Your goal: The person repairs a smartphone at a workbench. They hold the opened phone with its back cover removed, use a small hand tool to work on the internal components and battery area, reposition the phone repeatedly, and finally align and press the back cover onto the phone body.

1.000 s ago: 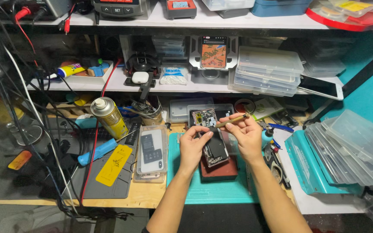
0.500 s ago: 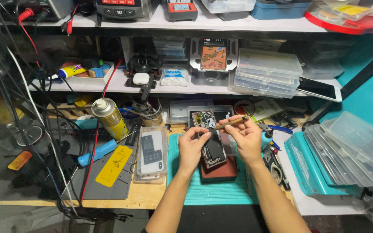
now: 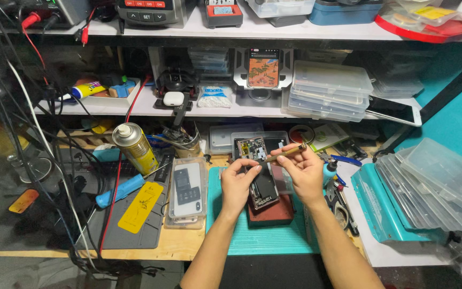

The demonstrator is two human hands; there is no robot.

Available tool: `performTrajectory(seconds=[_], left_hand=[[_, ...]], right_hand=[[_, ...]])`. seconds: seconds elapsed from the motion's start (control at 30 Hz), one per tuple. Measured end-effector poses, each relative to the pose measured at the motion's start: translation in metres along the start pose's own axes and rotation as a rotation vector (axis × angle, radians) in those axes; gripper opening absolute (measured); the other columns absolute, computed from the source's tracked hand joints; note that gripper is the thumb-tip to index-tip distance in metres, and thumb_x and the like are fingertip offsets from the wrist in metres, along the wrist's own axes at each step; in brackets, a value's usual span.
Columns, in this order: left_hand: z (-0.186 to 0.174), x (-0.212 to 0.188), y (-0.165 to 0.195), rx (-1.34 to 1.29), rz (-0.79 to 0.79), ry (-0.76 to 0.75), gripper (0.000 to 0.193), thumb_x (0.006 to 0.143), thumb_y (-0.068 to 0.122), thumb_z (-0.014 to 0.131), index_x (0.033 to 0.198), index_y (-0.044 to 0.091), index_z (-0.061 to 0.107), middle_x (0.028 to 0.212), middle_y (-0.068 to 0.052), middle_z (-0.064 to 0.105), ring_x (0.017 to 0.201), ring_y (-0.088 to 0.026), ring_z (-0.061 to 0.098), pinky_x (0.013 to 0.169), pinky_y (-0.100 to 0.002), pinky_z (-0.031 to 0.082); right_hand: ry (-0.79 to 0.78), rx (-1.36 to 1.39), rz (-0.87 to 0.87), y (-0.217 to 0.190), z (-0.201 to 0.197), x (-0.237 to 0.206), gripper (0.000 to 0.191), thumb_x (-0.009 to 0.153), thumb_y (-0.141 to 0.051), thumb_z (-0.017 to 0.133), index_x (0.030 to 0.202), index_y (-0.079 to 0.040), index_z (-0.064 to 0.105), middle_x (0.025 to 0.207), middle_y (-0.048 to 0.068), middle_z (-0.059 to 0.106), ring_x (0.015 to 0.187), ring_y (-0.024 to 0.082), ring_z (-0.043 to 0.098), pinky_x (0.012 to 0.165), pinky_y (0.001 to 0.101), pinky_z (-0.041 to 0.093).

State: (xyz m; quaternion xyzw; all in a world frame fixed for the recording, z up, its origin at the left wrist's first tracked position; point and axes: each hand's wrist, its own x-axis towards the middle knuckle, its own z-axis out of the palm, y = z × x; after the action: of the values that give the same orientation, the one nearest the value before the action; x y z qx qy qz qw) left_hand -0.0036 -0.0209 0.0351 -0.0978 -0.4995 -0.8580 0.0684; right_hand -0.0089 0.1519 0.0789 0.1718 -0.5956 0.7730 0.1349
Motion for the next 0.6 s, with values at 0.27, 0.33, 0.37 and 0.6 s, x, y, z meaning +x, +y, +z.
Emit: performTrajectory(seconds=[0.27, 0.33, 0.37, 0.6], left_hand=[[0.006, -0.003, 0.004, 0.017, 0.009, 0.008, 0.023, 0.091, -0.007, 0.070, 0.113, -0.003, 0.064, 0.104, -0.007, 0.069, 0.086, -0.013, 0.072, 0.072, -0.024, 0.060], [0.008, -0.004, 0.008, 0.013, 0.028, -0.001, 0.035, 0.091, -0.009, 0.067, 0.124, -0.001, 0.058, 0.110, -0.010, 0.069, 0.091, -0.014, 0.072, 0.075, -0.025, 0.061], [0.008, -0.005, 0.010, 0.010, 0.045, -0.015, 0.040, 0.093, -0.009, 0.064, 0.130, 0.000, 0.053, 0.113, -0.012, 0.069, 0.094, -0.014, 0.072, 0.077, -0.026, 0.061], [0.017, -0.010, 0.016, 0.019, 0.031, -0.083, 0.069, 0.095, -0.009, 0.055, 0.155, 0.009, 0.026, 0.120, -0.017, 0.071, 0.093, -0.015, 0.072, 0.078, -0.026, 0.059]], right_hand=[[0.003, -0.013, -0.064, -0.005, 0.004, -0.003, 0.020, 0.095, 0.011, 0.062, 0.114, 0.004, 0.058, 0.112, 0.019, 0.072, 0.104, 0.025, 0.073, 0.093, 0.0378, 0.062], [0.034, -0.007, -0.080, -0.010, 0.007, -0.003, 0.022, 0.096, 0.011, 0.062, 0.116, 0.004, 0.057, 0.113, 0.020, 0.072, 0.105, 0.025, 0.073, 0.094, 0.0380, 0.062], [0.055, -0.018, -0.097, -0.013, 0.008, -0.004, 0.023, 0.096, 0.011, 0.062, 0.118, 0.004, 0.056, 0.114, 0.020, 0.072, 0.105, 0.025, 0.074, 0.094, 0.0379, 0.062], [0.038, -0.146, -0.287, -0.027, 0.022, -0.004, 0.060, 0.096, 0.011, 0.062, 0.147, -0.002, 0.034, 0.117, 0.019, 0.072, 0.107, 0.025, 0.074, 0.097, 0.0355, 0.061]])
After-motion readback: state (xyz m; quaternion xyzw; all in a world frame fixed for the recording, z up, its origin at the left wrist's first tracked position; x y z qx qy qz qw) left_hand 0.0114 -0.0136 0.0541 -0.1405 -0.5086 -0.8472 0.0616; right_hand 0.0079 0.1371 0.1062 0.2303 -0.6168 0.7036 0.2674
